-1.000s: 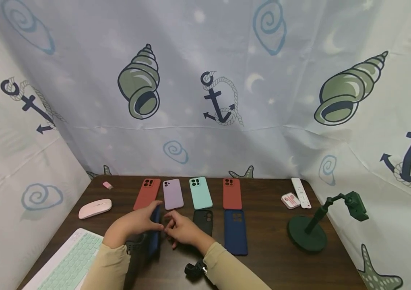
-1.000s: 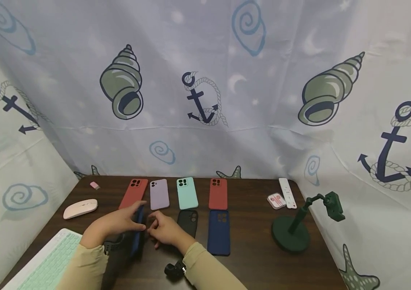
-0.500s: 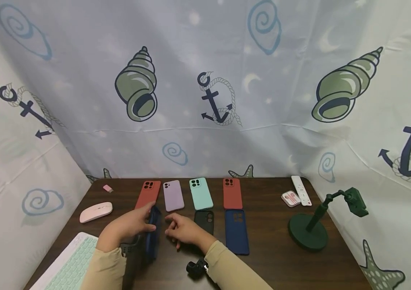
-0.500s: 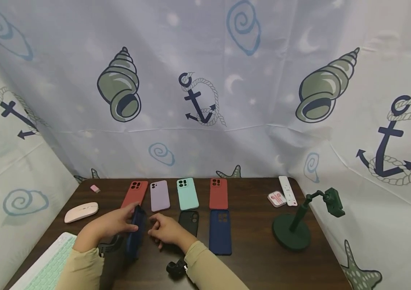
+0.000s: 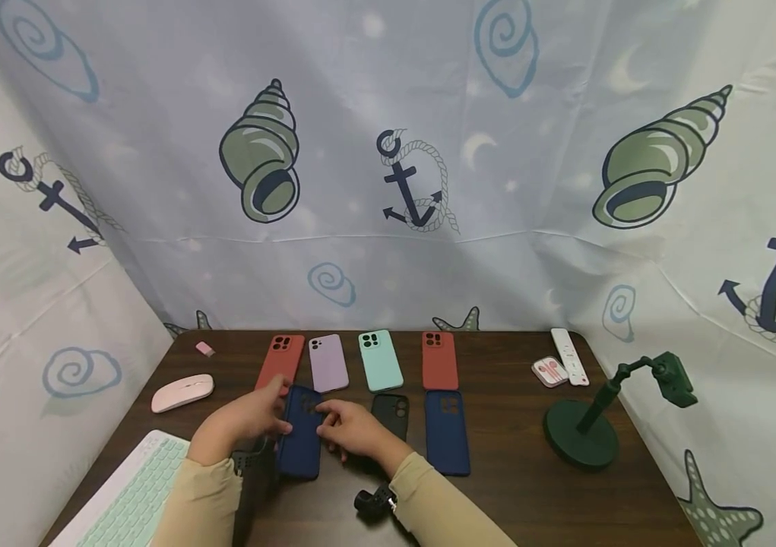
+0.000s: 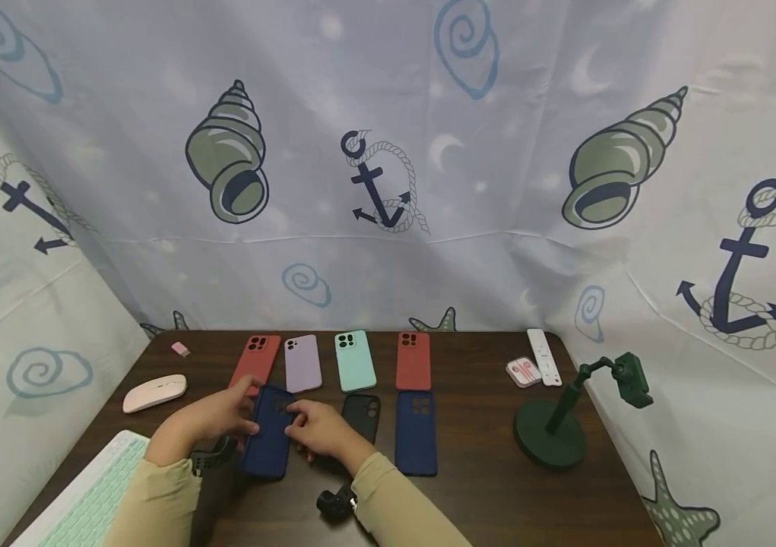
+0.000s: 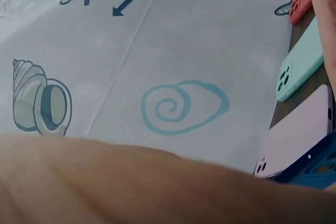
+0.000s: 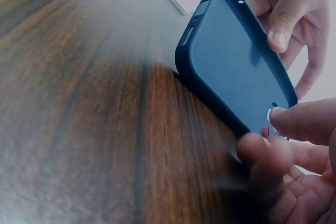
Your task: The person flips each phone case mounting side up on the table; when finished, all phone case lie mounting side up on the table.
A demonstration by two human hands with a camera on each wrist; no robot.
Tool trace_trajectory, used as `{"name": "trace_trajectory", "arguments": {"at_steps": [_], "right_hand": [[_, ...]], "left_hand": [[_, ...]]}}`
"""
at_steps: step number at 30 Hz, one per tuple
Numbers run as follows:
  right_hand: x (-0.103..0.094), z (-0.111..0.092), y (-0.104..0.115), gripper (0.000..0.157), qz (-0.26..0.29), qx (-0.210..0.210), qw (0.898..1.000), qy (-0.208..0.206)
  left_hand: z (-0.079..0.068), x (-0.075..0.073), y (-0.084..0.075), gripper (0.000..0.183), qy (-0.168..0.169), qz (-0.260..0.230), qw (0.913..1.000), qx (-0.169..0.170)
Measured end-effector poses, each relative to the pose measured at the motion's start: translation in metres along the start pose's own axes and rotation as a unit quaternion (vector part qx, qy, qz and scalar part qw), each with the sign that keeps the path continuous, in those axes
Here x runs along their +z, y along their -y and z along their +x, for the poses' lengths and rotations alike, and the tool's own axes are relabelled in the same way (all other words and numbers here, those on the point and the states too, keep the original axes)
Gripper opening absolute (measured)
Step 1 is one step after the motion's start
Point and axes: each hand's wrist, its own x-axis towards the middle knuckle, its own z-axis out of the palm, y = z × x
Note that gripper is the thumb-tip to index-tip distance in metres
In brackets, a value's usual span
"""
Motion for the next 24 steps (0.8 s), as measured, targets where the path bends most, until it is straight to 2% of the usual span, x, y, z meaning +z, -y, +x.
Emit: {"name": "trace_trajectory", "arguments": {"at_steps": [5, 8, 10, 14, 17, 21, 24], "right_hand": [[-0.001, 0.000, -0.005, 0.039, -0.020, 0.006, 0.999, -0.032], [-0.004, -0.001, -0.007, 0.036, -0.025, 0.008, 0.999, -0.043], [-0.007, -0.002, -0.007, 0.033, -0.029, 0.011, 0.998, -0.054], [-0.014, -0.004, -0.007, 0.027, -0.033, 0.020, 0.996, -0.077], [-0.016, -0.006, -0.006, 0.024, -0.029, 0.018, 0.996, -0.080], [-0.017, -0.007, -0.007, 0.019, -0.036, 0.015, 0.996, -0.079], [-0.017, -0.007, -0.007, 0.015, -0.015, 0.020, 0.996, -0.081]], "left_hand": [[0.008, 0.003, 0.008, 0.080, -0.008, 0.062, 0.9975, 0.032], [0.014, 0.009, 0.011, 0.081, -0.010, 0.097, 0.9945, 0.038], [0.019, 0.013, 0.012, 0.083, -0.004, 0.107, 0.9937, 0.030], [0.025, 0.019, 0.007, 0.084, 0.015, 0.092, 0.9956, 0.009], [0.026, 0.022, 0.004, 0.083, 0.016, 0.076, 0.9970, -0.002], [0.024, 0.024, 0.004, 0.080, 0.026, 0.065, 0.9975, -0.006], [0.023, 0.024, 0.004, 0.079, 0.037, 0.056, 0.9978, -0.007]]}}
